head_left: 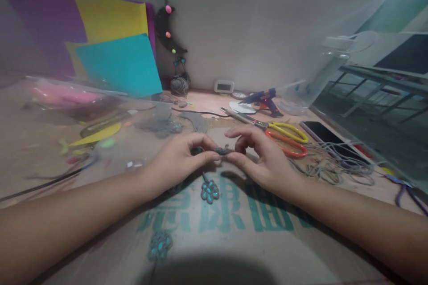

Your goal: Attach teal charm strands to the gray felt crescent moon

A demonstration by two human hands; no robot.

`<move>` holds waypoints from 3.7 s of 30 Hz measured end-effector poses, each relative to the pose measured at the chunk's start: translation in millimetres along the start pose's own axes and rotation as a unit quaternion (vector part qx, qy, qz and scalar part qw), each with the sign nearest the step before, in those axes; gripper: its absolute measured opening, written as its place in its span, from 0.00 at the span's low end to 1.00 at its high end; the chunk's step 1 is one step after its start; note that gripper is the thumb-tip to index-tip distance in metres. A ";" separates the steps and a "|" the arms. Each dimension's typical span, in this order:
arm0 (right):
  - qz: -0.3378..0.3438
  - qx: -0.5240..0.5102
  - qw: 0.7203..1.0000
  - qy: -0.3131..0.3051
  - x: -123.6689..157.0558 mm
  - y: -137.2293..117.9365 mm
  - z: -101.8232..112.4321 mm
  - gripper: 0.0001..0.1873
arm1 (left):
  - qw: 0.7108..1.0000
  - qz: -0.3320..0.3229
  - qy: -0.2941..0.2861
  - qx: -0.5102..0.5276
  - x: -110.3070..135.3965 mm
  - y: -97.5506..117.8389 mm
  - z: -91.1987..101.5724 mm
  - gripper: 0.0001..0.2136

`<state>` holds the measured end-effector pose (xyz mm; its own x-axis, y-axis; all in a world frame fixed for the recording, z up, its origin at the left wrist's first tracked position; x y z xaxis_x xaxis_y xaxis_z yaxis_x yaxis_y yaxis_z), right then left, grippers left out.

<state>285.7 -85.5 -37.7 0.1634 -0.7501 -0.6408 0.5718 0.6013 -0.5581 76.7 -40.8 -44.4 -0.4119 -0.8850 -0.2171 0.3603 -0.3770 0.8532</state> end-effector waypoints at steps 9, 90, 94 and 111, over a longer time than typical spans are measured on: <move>0.161 0.065 0.984 0.043 -2.5 -7.2 7.9 0.04 | 0.997 0.035 -0.008 0.066 0.8 -3.7 -2.5 0.10; 0.140 0.065 0.988 -0.004 -0.3 -9.0 7.4 0.08 | 1.000 0.022 0.001 0.021 1.4 1.4 -1.0 0.09; 0.103 0.028 0.994 0.019 -1.7 -7.8 6.5 0.04 | 0.999 0.023 -0.004 0.038 1.5 0.9 -1.8 0.10; -0.047 0.018 0.999 0.008 -1.1 2.9 4.1 0.05 | 1.000 0.010 0.010 0.018 0.9 -1.0 -1.7 0.08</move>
<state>290.5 -84.1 -36.5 0.0950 -0.7989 -0.5939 0.6135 0.5169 -0.5970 77.4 -41.6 -46.3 -0.3876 -0.8977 -0.2095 0.3378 -0.3497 0.8738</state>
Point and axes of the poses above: each hand's wrist, its own x-axis away from the middle knuckle, its own z-axis out of the back of the hand, y = z × x, the point moved 1 cm from there along -x, towards the middle knuckle, and after that the axes turned 8 degrees about y, right-handed, at the moved point
